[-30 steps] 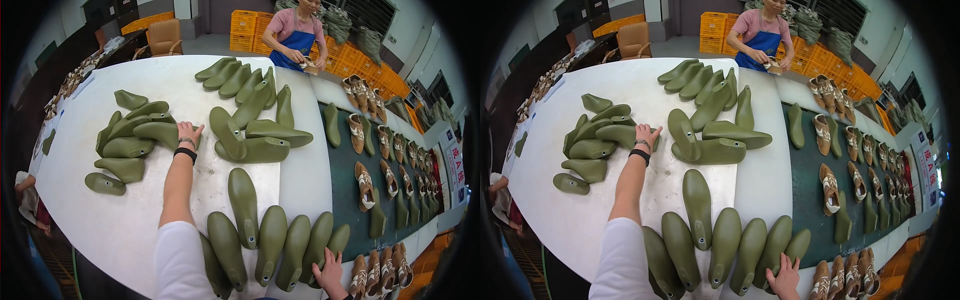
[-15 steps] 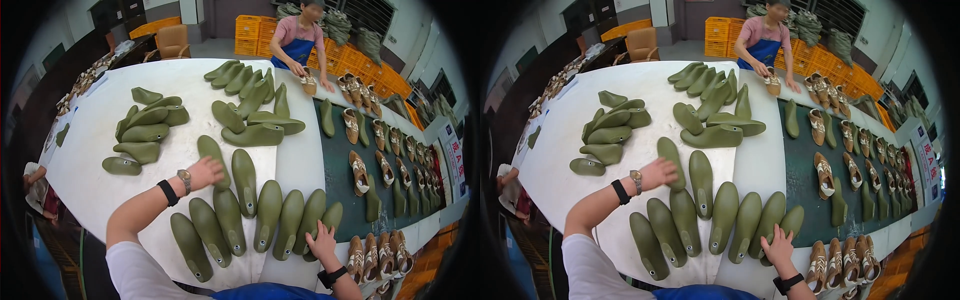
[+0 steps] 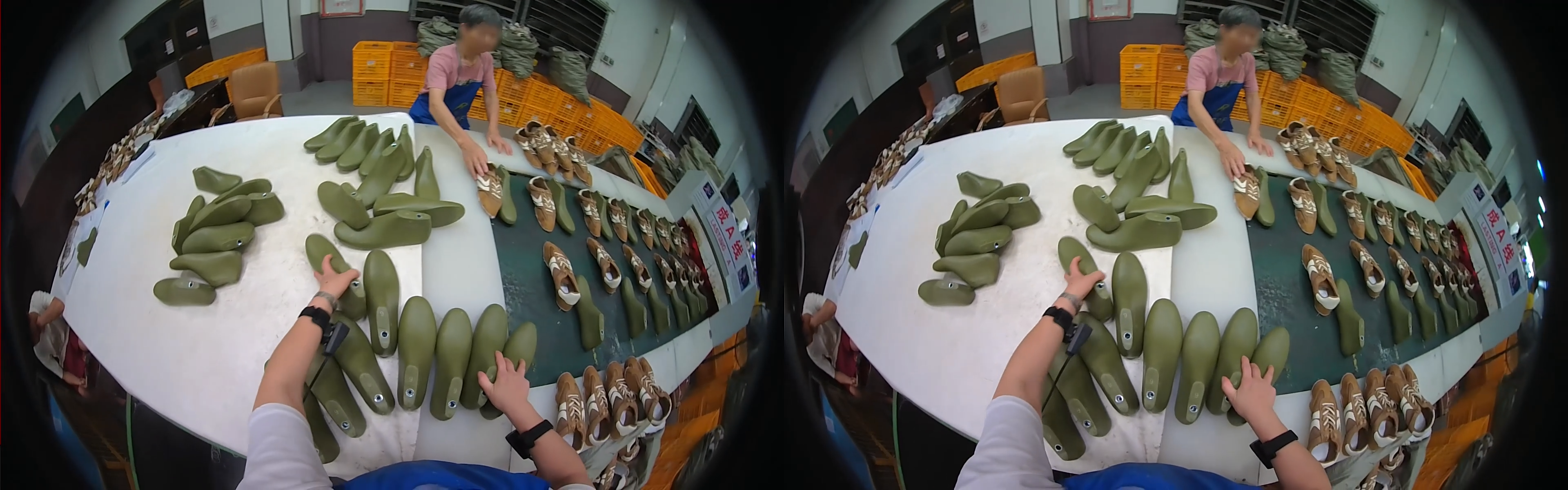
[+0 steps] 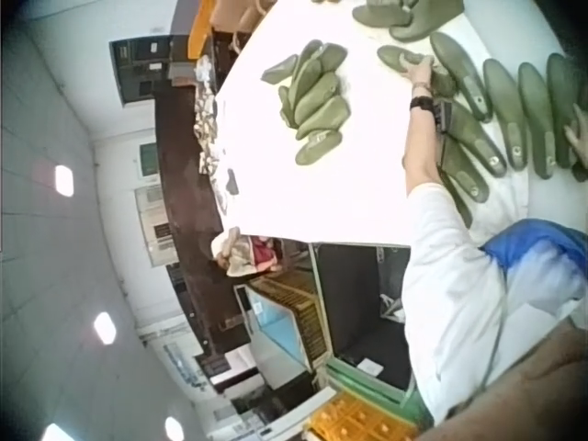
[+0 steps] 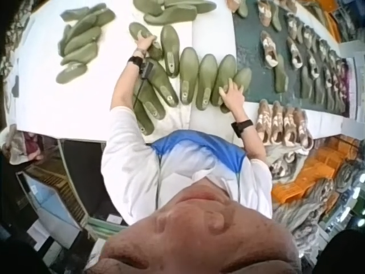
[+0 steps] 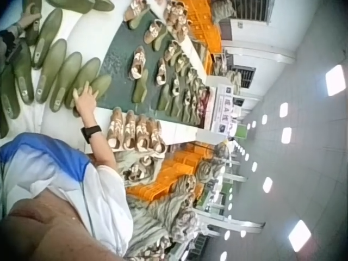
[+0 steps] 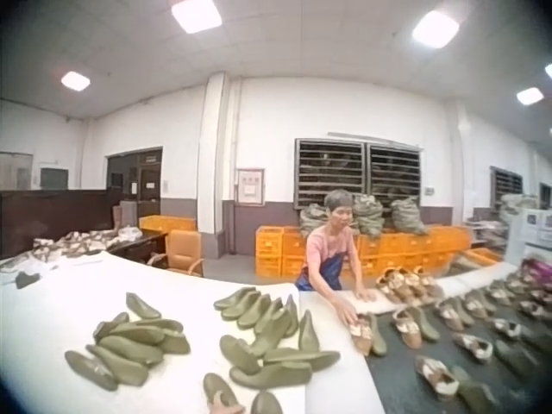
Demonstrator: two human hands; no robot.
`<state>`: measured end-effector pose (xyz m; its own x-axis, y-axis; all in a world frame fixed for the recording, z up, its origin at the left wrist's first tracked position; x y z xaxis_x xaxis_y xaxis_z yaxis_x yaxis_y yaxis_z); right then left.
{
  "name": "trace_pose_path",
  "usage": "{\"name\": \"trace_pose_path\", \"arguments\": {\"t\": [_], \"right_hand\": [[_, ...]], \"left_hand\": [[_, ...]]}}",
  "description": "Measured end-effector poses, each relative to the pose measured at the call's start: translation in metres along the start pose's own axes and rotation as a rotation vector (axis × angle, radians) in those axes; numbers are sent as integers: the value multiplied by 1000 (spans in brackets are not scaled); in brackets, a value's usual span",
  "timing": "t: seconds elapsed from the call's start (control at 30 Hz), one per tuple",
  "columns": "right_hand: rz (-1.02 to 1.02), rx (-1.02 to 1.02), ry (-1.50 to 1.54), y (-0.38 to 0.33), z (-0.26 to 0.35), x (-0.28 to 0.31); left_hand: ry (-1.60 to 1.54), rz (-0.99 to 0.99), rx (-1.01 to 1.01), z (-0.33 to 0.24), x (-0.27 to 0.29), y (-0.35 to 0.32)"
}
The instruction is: The recorder is sorting and assembling shoe components, specifically placing shoe uppers onto green shoe lasts on a conveyor assembly line.
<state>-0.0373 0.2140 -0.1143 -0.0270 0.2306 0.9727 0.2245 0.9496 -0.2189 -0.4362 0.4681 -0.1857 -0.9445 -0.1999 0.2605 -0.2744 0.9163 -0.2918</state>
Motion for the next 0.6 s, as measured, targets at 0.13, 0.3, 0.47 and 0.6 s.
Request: {"name": "trace_pose_path", "arguments": {"t": [0.13, 0.3, 0.47, 0.6], "right_hand": [[23, -16, 19, 0, -3, 0], [40, -32, 33, 0, -9, -3], [63, -23, 15, 2, -5, -5], [41, -10, 21, 5, -2, -7]], "left_hand": [[-438, 361, 257, -14, -26, -70], [-69, 752, 266, -20, -21, -176], [387, 555, -59, -10, 80, -62], [736, -240, -374, -40, 199, 31]]}}
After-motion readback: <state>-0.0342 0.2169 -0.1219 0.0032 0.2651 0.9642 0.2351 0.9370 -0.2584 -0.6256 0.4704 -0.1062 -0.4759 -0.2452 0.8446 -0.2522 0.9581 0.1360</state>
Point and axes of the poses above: each hand's wrist, its own y-axis towards the middle knuckle, its own x-axis out of the back of the hand, z = x × y, the point moved 10 cm from there along y, towards the middle knuckle, and after that the axes turned 12 degrees about -y, right-handed, at the moved point
